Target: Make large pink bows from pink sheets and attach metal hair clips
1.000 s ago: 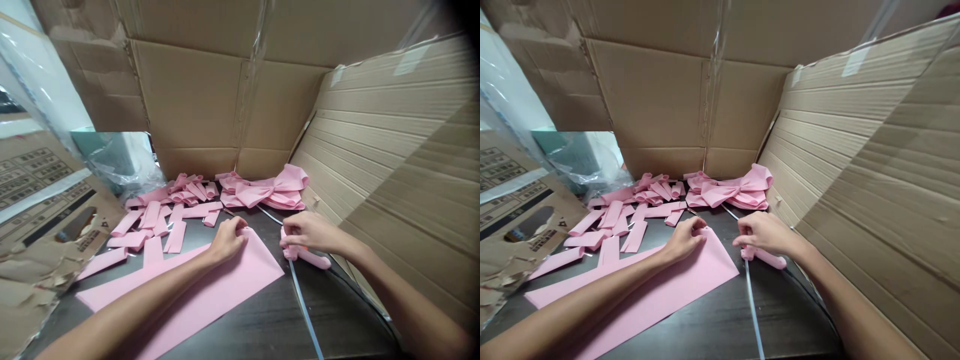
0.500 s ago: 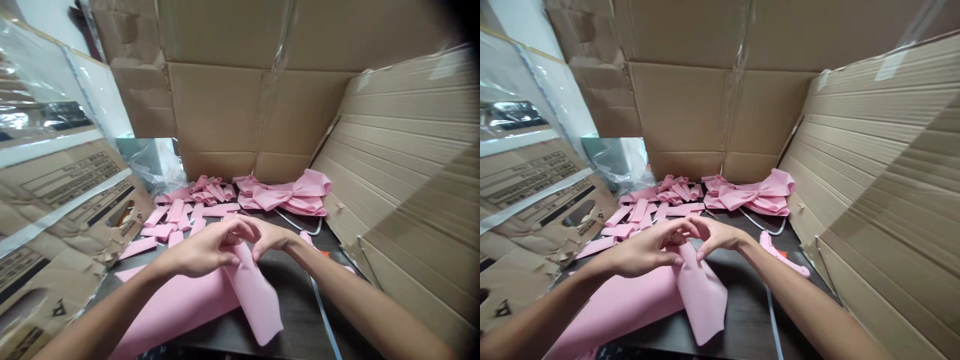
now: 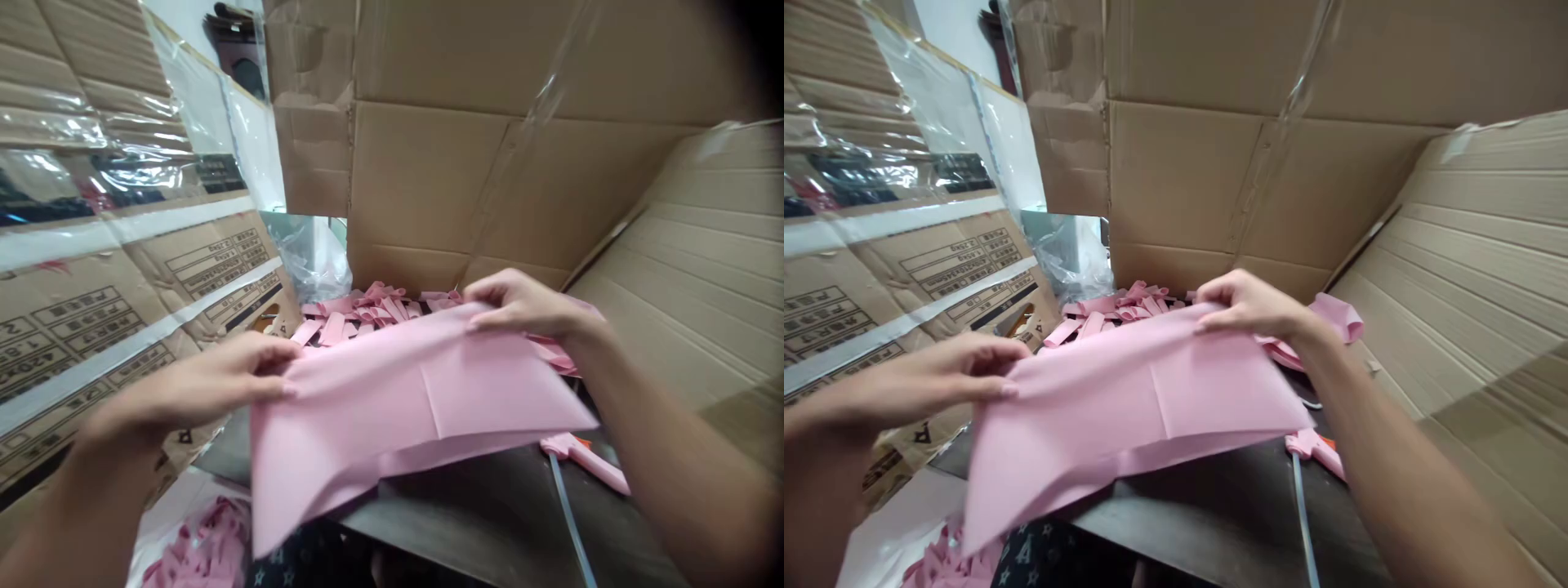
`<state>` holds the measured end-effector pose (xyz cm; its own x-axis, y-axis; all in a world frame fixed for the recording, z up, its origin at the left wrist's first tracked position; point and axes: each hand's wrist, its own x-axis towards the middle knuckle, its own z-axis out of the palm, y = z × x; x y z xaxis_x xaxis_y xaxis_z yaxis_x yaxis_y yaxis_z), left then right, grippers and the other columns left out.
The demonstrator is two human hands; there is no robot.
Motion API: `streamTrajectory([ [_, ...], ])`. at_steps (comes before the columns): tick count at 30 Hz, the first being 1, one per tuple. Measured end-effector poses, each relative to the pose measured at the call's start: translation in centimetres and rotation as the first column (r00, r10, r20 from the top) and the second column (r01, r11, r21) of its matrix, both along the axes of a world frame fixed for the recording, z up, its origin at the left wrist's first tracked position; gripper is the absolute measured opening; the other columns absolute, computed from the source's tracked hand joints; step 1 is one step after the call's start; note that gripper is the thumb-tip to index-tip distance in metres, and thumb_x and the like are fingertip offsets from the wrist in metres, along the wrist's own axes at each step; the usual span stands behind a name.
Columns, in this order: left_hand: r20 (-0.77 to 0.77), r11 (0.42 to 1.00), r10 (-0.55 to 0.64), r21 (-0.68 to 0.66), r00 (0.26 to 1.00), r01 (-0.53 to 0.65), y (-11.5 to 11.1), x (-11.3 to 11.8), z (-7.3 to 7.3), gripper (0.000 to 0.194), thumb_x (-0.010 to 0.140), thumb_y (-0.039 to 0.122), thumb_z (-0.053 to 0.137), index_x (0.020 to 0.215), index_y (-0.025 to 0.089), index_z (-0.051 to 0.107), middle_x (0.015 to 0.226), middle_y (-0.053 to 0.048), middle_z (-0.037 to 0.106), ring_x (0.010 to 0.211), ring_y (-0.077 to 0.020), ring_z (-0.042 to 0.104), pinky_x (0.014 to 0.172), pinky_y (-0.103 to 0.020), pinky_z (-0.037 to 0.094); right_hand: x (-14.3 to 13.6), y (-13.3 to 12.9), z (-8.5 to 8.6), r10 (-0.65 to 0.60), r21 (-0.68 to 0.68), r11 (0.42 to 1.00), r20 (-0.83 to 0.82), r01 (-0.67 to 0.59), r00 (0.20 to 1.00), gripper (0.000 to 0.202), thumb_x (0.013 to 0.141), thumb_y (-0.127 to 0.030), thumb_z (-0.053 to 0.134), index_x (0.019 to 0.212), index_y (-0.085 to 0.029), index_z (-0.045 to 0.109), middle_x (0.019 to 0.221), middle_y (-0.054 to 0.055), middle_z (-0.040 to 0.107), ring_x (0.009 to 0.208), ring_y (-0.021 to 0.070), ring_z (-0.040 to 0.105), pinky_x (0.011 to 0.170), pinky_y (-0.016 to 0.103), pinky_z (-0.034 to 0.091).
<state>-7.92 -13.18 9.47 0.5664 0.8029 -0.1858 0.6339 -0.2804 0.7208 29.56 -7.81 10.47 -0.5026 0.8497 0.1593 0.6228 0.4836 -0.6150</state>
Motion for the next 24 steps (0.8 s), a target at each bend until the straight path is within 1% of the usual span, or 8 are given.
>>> streamTrajectory([
  [3,-0.116,0.973,0.201,0.135,0.973,-0.185,0.1,-2.4,1.9,0.031,0.082,0.047,0.056,0.084,0.017,0.063,0.079,-0.003,0.063,0.068,-0.0167,0.058,0.052,-0.022,0.042,2.0,0.1,3.0,-0.209,0.055,0.977,0.044,0.207,0.977,0.039,0.066,-0.051,0.074,0.061,-0.017,0.056,0.056,-0.004,0.045,0.049,0.0098,0.042,0.042,0.022,0.027],
  [6,-0.306,0.918,0.317,0.337,0.898,-0.210,0.8,-3.5,2.8,0.028,0.077,0.045,0.058,0.081,0.017,0.061,0.078,-0.002,0.063,0.068,-0.0176,0.058,0.053,-0.023,0.041,2.3,1.8,3.2,-0.294,0.109,0.954,0.141,0.280,0.945,0.037,0.067,-0.051,0.073,0.066,-0.017,0.060,0.059,-0.001,0.052,0.052,0.0122,0.049,0.045,0.023,0.033],
  [9,-0.503,0.834,0.377,0.549,0.778,-0.050,2.6,-2.9,1.3,0.017,0.078,0.032,0.054,0.086,0.018,0.060,0.089,-0.004,0.063,0.079,-0.0204,0.058,0.062,-0.027,0.042,0.7,4.7,-0.5,-0.211,0.132,0.974,0.255,0.182,0.944,0.036,0.067,-0.051,0.072,0.068,-0.017,0.061,0.063,-0.002,0.055,0.058,0.0134,0.051,0.051,0.024,0.035],
  [13,-0.694,0.880,0.311,0.468,0.649,0.078,5.3,-1.1,-3.6,0.027,0.068,0.017,0.058,0.095,0.020,0.062,0.086,-0.006,0.065,0.076,-0.0227,0.060,0.058,-0.028,0.036,-2.3,7.9,-7.9,-0.131,0.144,0.986,0.340,0.086,0.931,0.027,0.063,-0.039,0.076,0.069,-0.017,0.063,0.068,0.001,0.061,0.065,0.0172,0.054,0.057,0.026,0.038],
  [15,-0.734,0.835,0.317,0.516,0.601,0.190,5.8,-0.7,-6.0,0.040,0.070,0.018,0.061,0.110,0.018,0.059,0.095,-0.010,0.066,0.086,-0.0248,0.061,0.063,-0.029,0.039,-3.3,8.3,-10.7,-0.104,0.177,0.983,0.358,0.042,0.928,0.020,0.064,-0.031,0.076,0.069,-0.016,0.064,0.075,0.006,0.064,0.074,0.0214,0.057,0.066,0.030,0.042],
  [20,-0.636,0.561,0.382,0.736,0.670,0.379,3.5,1.5,-9.0,0.030,0.085,0.011,0.046,0.112,0.009,0.058,0.109,-0.019,0.060,0.104,-0.0322,0.053,0.080,-0.041,0.041,-6.2,5.3,-13.8,-0.006,0.315,0.946,0.252,-0.076,0.968,0.023,0.085,-0.021,0.058,0.107,-0.014,0.061,0.119,0.017,0.057,0.109,0.0285,0.052,0.092,0.045,0.041],
  [22,-0.597,0.559,0.327,0.747,0.732,0.360,1.5,3.6,-9.5,0.026,0.086,0.007,0.040,0.104,0.009,0.060,0.111,-0.019,0.059,0.105,-0.0312,0.052,0.084,-0.042,0.042,-7.7,3.1,-14.7,0.118,0.307,0.934,0.218,-0.183,0.969,0.025,0.089,-0.024,0.057,0.113,-0.019,0.058,0.122,0.013,0.057,0.111,0.0234,0.054,0.094,0.040,0.044],
  [24,-0.542,0.638,0.199,0.704,0.816,0.312,-0.6,5.7,-10.3,0.024,0.087,0.008,0.040,0.103,0.011,0.059,0.109,-0.016,0.059,0.101,-0.0278,0.054,0.085,-0.041,0.044,-8.9,1.0,-15.6,0.312,0.292,0.888,0.183,-0.354,0.932,0.029,0.092,-0.025,0.054,0.119,-0.018,0.055,0.124,0.012,0.058,0.112,0.0211,0.055,0.095,0.038,0.046],
])
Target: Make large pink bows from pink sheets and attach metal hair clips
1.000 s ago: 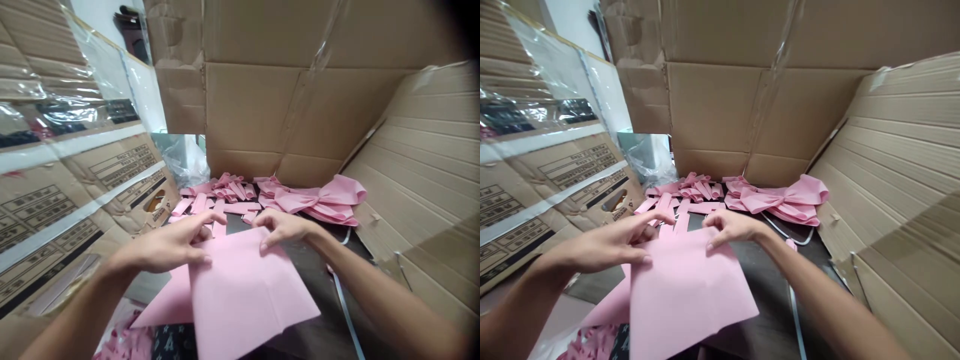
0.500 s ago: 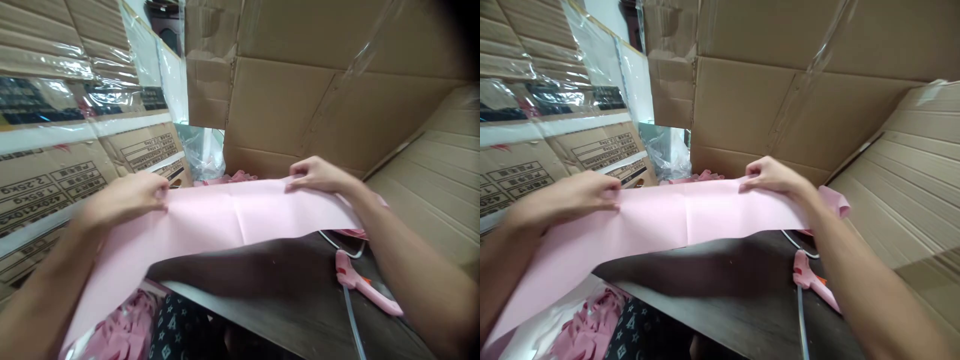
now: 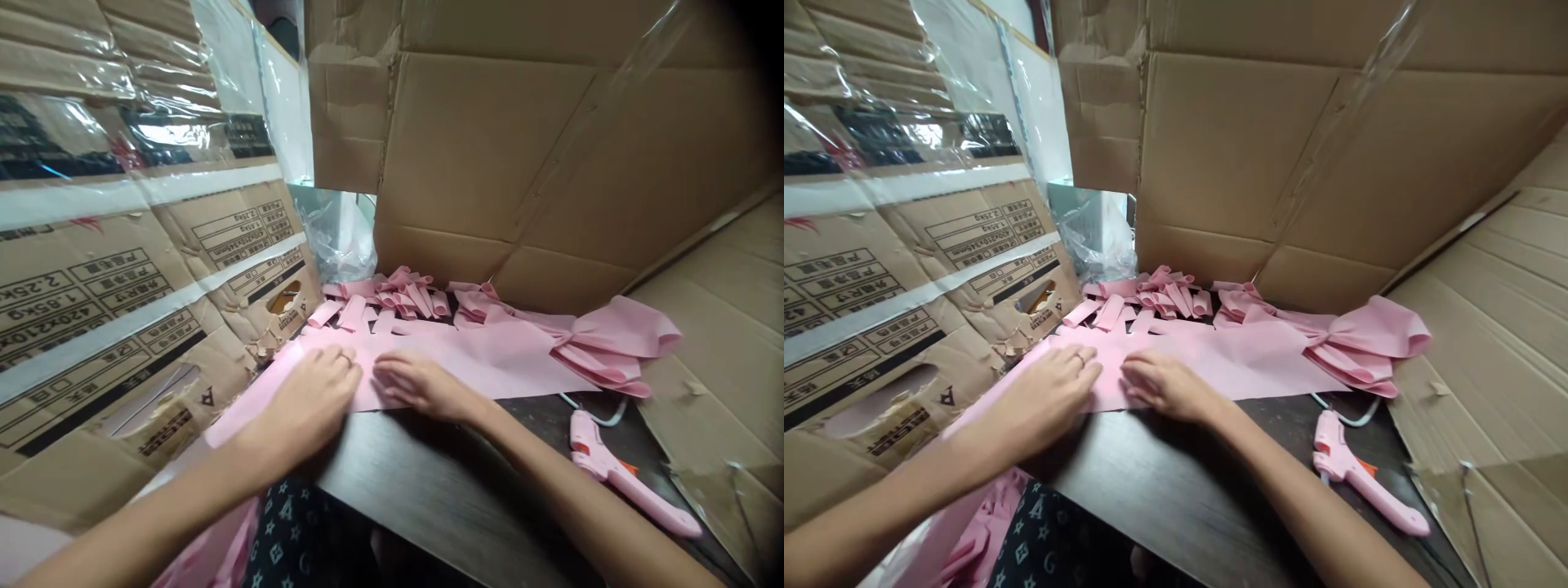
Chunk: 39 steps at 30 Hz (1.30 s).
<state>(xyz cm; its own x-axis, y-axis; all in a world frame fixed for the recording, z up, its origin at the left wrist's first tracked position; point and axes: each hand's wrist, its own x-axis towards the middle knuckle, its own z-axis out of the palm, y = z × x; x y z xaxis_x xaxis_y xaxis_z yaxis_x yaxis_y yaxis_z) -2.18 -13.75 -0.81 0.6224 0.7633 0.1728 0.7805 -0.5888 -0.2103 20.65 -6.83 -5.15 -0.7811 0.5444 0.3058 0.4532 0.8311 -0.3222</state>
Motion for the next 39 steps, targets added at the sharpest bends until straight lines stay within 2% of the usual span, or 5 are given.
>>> streamTrajectory([
  [12,0.126,0.941,0.328,0.038,0.936,-0.335,-4.3,-3.0,-5.4,0.039,0.088,0.015,0.043,0.127,0.014,0.048,0.138,-0.021,0.043,0.127,-0.0388,0.039,0.097,-0.052,0.041,1.2,-5.0,-1.9,-0.034,0.123,0.992,0.073,0.025,0.997,0.027,0.094,-0.026,0.050,0.117,-0.013,0.058,0.121,0.014,0.065,0.113,0.0280,0.058,0.093,0.046,0.048],
  [21,0.217,0.895,0.433,0.008,0.875,-0.445,-1.1,-4.4,-1.2,0.037,0.083,0.008,0.037,0.114,0.015,0.055,0.100,-0.012,0.064,0.087,-0.0263,0.061,0.071,-0.035,0.047,0.8,-3.2,-2.7,-0.107,0.388,0.918,0.063,0.074,0.992,0.029,0.091,-0.004,0.036,0.082,-0.013,0.062,0.089,0.013,0.067,0.078,0.0212,0.057,0.067,0.034,0.043],
  [30,0.252,0.936,0.304,-0.260,0.919,-0.238,0.8,-8.8,7.2,0.027,0.079,0.012,0.043,0.087,0.021,0.067,0.087,-0.003,0.069,0.077,-0.0193,0.060,0.065,-0.029,0.042,3.4,-7.0,6.3,0.023,0.019,0.999,0.215,-0.027,0.976,0.023,0.084,-0.004,0.045,0.087,-0.018,0.062,0.087,0.006,0.065,0.077,0.0183,0.056,0.067,0.029,0.042],
  [34,0.035,0.827,0.239,-0.531,0.970,-0.185,1.1,-8.3,5.1,0.028,0.078,0.010,0.041,0.078,0.021,0.066,0.082,-0.004,0.065,0.071,-0.0169,0.057,0.062,-0.027,0.040,2.4,-9.0,5.5,0.116,-0.146,0.987,0.374,-0.065,0.920,0.015,0.082,-0.010,0.054,0.084,-0.020,0.064,0.085,0.004,0.065,0.077,0.0181,0.058,0.068,0.030,0.042],
  [39,0.136,0.985,0.018,-0.173,0.991,0.005,2.5,-3.5,1.5,0.032,0.083,0.003,0.037,0.081,0.016,0.067,0.094,-0.011,0.066,0.092,-0.0226,0.060,0.079,-0.036,0.046,1.3,-8.8,3.4,0.165,-0.144,0.983,0.408,-0.115,0.898,0.008,0.081,-0.015,0.058,0.084,-0.019,0.064,0.089,0.005,0.065,0.081,0.0211,0.056,0.065,0.032,0.039],
])
